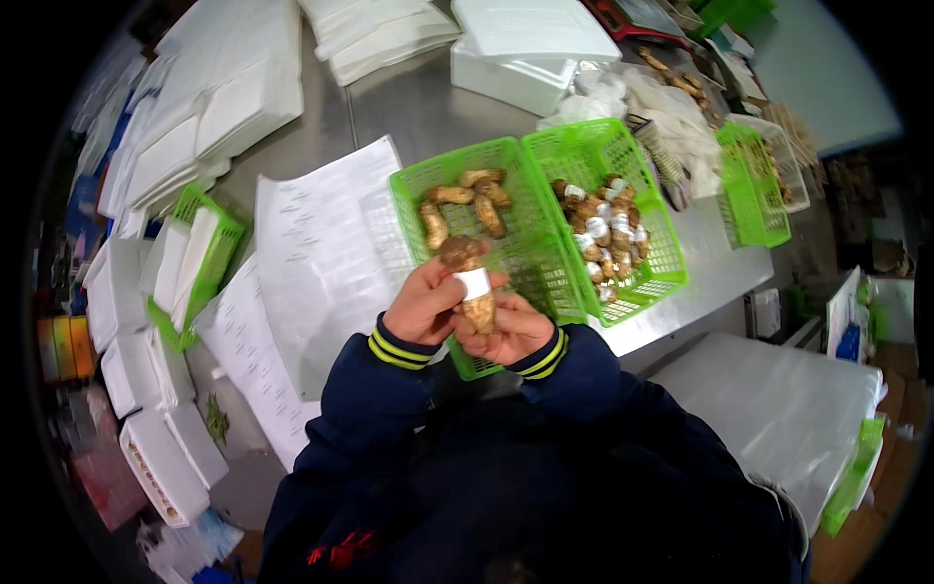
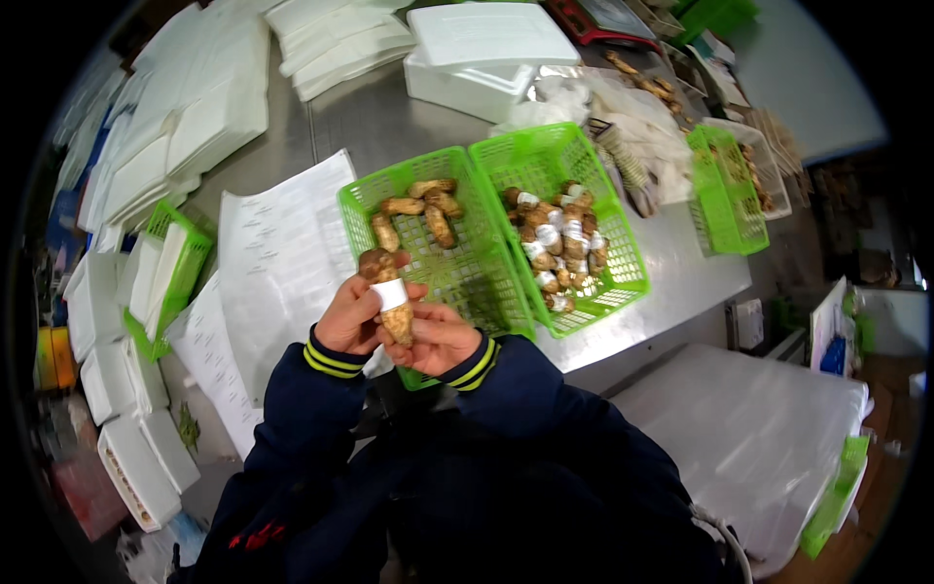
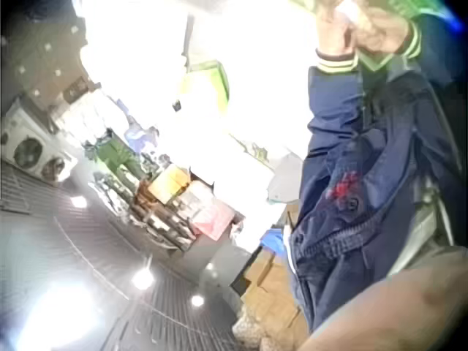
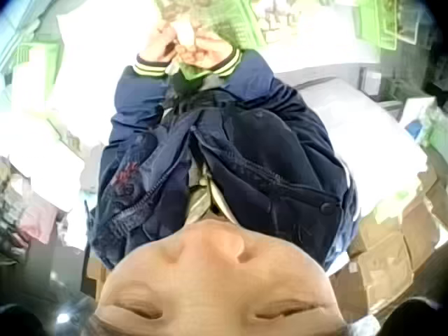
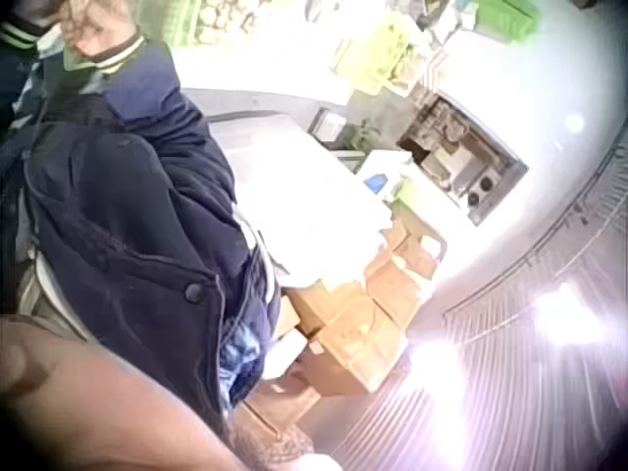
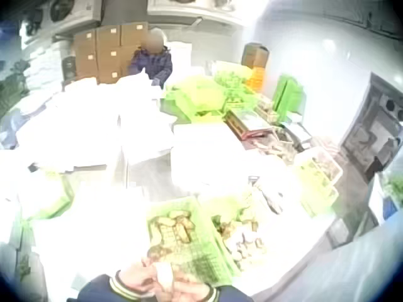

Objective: The person repeatedly picks mushrooms from a green basket, wraps a small paper label around each stem, and places them into a second basket. The person occasionally moves printed sheets on the table to access the workspace.

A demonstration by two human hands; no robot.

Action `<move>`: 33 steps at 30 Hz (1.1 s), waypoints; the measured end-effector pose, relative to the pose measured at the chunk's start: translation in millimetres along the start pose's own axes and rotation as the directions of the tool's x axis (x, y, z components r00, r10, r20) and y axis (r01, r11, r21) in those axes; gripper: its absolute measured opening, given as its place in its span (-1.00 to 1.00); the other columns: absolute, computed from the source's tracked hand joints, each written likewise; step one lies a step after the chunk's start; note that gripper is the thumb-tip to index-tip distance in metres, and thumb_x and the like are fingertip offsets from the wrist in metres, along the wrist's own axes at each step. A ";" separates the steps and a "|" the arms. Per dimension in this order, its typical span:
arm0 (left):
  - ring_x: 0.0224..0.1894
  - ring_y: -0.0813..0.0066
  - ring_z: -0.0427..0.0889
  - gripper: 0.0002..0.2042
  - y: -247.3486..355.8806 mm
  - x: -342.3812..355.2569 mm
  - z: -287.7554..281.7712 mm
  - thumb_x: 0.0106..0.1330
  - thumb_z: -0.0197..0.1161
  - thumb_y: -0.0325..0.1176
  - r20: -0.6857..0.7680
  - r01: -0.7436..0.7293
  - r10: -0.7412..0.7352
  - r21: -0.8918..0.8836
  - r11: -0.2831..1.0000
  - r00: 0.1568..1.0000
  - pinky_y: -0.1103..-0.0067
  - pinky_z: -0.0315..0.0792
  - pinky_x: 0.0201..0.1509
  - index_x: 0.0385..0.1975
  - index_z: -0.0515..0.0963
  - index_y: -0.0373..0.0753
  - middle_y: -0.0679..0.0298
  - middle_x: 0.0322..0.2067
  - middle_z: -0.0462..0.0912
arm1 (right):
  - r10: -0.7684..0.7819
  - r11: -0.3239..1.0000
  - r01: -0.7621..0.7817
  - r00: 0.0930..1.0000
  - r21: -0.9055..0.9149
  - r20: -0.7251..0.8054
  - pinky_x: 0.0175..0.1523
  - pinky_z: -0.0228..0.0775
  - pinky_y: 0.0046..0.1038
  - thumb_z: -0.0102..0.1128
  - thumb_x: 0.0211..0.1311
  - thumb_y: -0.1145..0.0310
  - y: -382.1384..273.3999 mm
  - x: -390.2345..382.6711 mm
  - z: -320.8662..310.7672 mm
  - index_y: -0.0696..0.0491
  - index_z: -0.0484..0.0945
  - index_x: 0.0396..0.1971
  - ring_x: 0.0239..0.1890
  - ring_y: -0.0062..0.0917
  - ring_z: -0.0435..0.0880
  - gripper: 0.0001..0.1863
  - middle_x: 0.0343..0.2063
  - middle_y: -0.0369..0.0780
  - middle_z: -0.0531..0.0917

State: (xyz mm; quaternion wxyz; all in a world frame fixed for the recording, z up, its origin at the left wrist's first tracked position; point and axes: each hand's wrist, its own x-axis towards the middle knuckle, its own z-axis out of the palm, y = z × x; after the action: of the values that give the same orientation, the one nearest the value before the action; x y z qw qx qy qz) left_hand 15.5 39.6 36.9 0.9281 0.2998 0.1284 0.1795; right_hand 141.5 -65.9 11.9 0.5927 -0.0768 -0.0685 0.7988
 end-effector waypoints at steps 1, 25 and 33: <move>-0.02 0.22 0.47 -0.40 -8.9 6.8 0.8 0.20 0.15 -0.23 0.007 -0.035 0.036 -0.025 0.999 0.999 0.44 0.40 0.03 0.16 0.07 -0.36 0.03 -0.09 0.46 | -0.012 1.000 0.012 0.999 -0.001 0.036 -0.21 0.29 -0.53 -0.04 0.20 0.39 -5.1 -3.1 -2.1 0.27 0.27 -0.01 -0.29 -0.45 0.45 -0.61 -0.21 -0.09 0.47; 0.13 0.16 0.23 -0.24 79.1 -114.7 -178.8 -0.04 0.33 -0.15 -0.783 0.896 0.615 0.336 0.290 0.094 0.20 0.22 0.06 0.17 0.08 -0.14 0.11 0.07 0.28 | -0.824 -0.467 -0.584 0.560 -0.664 0.087 -0.45 0.27 -0.55 0.13 0.09 0.39 -126.5 -21.9 -61.4 0.18 0.45 -0.43 -0.58 -0.57 0.41 -0.84 -0.61 -0.18 0.45; -0.37 0.34 0.56 -0.52 23.3 -195.8 -296.0 -0.18 0.33 -0.33 -0.719 0.408 0.516 0.692 0.595 0.466 0.54 0.45 -0.24 -0.17 0.47 -0.34 0.09 -0.36 0.58 | -0.492 -0.357 -0.132 0.868 -0.925 0.066 -0.55 0.24 -0.56 0.17 0.07 0.37 2.3 71.7 6.0 0.16 0.49 -0.56 -0.70 -0.59 0.38 -0.83 -0.76 -0.21 0.42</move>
State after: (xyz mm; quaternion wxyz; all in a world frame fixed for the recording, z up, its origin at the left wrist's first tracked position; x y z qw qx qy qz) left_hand -269.7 128.1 -156.4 0.4698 0.5472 0.6412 0.2621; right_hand 117.7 2.1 14.3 0.4019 -0.6618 -0.5789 0.2556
